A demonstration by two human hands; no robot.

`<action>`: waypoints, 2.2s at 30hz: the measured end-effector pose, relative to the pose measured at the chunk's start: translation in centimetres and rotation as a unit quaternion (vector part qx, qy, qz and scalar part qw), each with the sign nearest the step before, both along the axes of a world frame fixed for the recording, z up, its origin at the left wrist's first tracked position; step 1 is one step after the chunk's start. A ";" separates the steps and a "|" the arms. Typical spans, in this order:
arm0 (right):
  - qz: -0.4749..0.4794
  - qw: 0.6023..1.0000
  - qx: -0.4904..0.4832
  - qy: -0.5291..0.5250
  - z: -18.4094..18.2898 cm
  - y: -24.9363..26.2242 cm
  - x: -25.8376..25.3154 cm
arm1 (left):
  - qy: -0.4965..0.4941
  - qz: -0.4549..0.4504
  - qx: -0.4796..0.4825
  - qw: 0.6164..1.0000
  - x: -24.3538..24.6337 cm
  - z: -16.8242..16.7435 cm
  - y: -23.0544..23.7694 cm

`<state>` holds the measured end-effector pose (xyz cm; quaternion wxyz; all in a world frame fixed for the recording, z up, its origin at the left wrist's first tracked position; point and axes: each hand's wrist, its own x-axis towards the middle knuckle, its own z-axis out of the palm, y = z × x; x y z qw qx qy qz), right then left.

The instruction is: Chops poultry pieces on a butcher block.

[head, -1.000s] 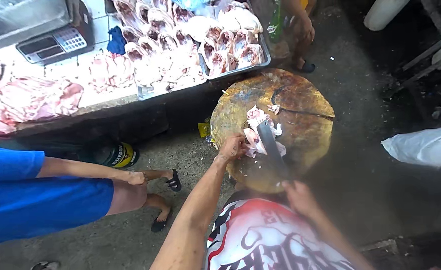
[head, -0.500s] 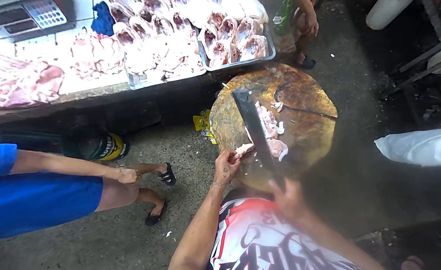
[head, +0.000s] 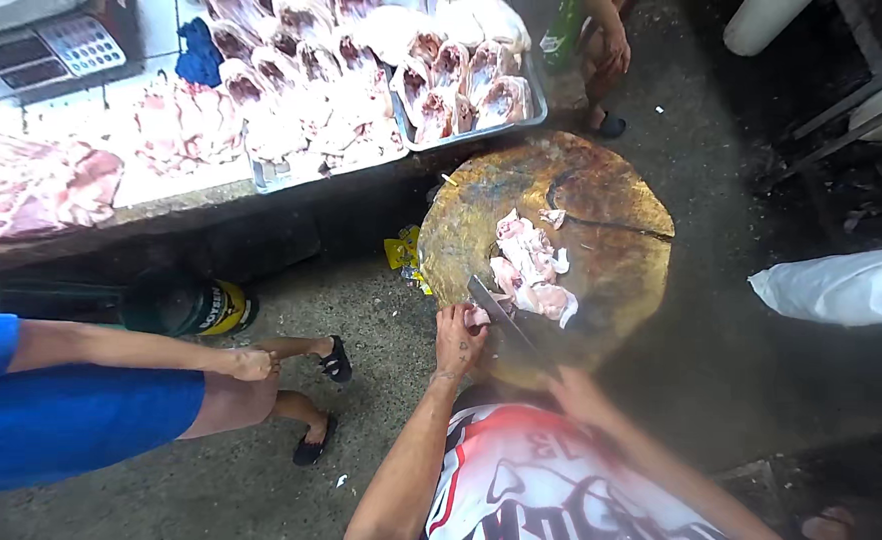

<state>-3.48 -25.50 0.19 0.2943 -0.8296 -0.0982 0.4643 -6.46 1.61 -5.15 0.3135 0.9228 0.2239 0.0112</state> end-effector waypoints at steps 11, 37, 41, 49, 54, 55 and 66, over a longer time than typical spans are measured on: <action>-0.229 0.960 0.153 -0.045 1.3 -4.6 -1.6 | 0.069 -0.004 0.007 0.998 4.2 2.3 -1.7; -0.295 0.945 0.138 -0.036 0.6 -7.4 -3.0 | 0.094 -0.271 0.164 0.944 12.6 0.6 0.0; -0.248 0.958 0.118 -0.079 1.1 -6.9 -2.1 | 0.112 -0.273 0.025 0.955 10.0 1.6 1.7; -0.037 0.992 0.111 -0.053 1.0 -3.0 0.0 | 0.259 0.032 -0.189 0.947 1.3 6.0 2.0; 0.037 0.998 0.023 -0.043 0.4 -0.7 2.1 | 0.277 0.119 -0.279 0.912 -2.1 5.7 3.6; 0.022 0.998 0.009 -0.052 0.5 -0.5 2.0 | 0.256 0.134 -0.270 0.918 -2.8 5.9 3.8; -0.028 0.993 0.080 -0.088 1.7 0.0 -0.2 | -0.055 0.214 -0.326 0.919 -4.8 5.5 1.5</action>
